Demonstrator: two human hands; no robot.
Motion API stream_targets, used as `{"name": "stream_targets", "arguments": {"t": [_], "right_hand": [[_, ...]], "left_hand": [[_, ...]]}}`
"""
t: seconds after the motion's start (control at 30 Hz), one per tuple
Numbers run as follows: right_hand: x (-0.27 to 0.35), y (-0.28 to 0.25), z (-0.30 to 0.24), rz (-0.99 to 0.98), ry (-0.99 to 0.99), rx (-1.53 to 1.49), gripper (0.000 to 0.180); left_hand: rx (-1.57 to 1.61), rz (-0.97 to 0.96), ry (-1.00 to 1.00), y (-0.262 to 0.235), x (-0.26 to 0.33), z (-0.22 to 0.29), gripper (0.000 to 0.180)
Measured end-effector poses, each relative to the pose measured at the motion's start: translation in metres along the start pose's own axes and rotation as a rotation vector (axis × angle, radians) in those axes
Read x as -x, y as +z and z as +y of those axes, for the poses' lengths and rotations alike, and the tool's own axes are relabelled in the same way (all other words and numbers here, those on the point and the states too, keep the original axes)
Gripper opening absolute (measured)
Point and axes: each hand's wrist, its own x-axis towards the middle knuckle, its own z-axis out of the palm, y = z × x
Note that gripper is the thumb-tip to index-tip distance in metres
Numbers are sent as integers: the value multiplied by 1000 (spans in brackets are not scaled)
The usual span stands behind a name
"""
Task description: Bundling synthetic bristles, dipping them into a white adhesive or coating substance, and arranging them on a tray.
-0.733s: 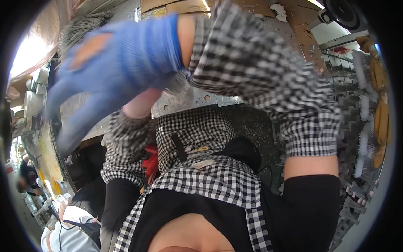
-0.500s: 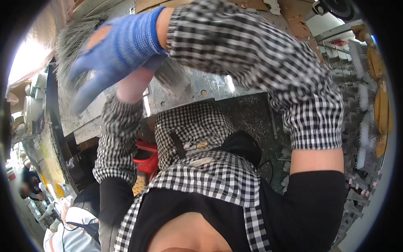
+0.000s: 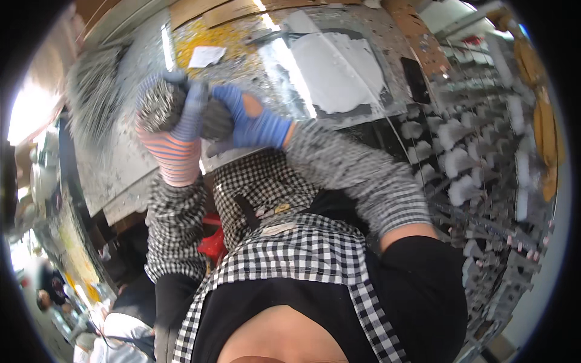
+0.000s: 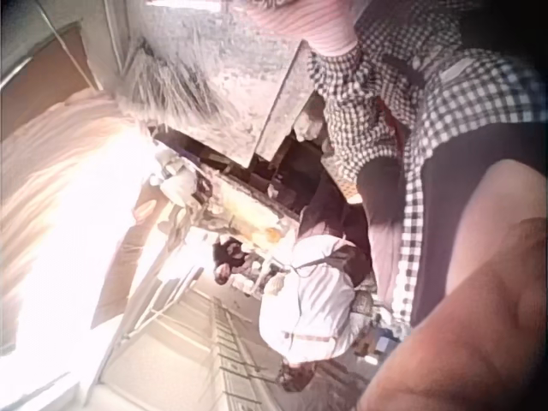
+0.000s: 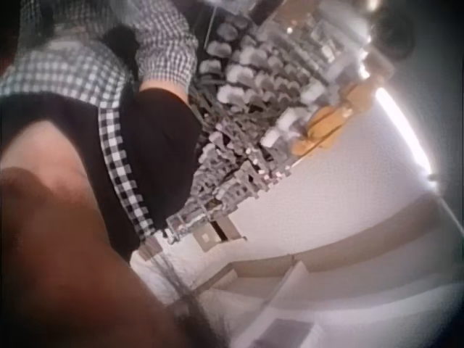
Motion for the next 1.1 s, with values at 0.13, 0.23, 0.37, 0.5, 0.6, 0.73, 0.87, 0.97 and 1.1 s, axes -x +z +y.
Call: {"name": "stream_targets", "arguments": {"t": [0.13,0.23,0.37,0.5,0.6,0.73,0.87,0.97,1.1], "right_hand": [[27,32,33,151,279,36,87],[26,16,18,318,-40,292,79],[22,19,23,193,343,72,68],[33,26,7,345,86,212,67],[32,25,34,260,147,171,68],[11,13,14,161,73,255,57],[6,-5,3,-150,120,137,38],[-9,-36,-40,-488,276,-148,52],[-21,-32,-52,-303,229,82,76]], "left_hand": [[-226,-18,29,6,17,-42,19],[-265,6,90,14,20,-18,21],[-183,41,-9,17,16,-59,16],[-12,76,-132,21,33,-36,10],[-319,78,-108,25,36,-63,15],[-194,130,-133,33,32,-54,21],[291,-129,-233,12,5,11,37],[729,-453,-248,-5,-26,36,86],[15,-140,101,-5,-30,55,25]]}}
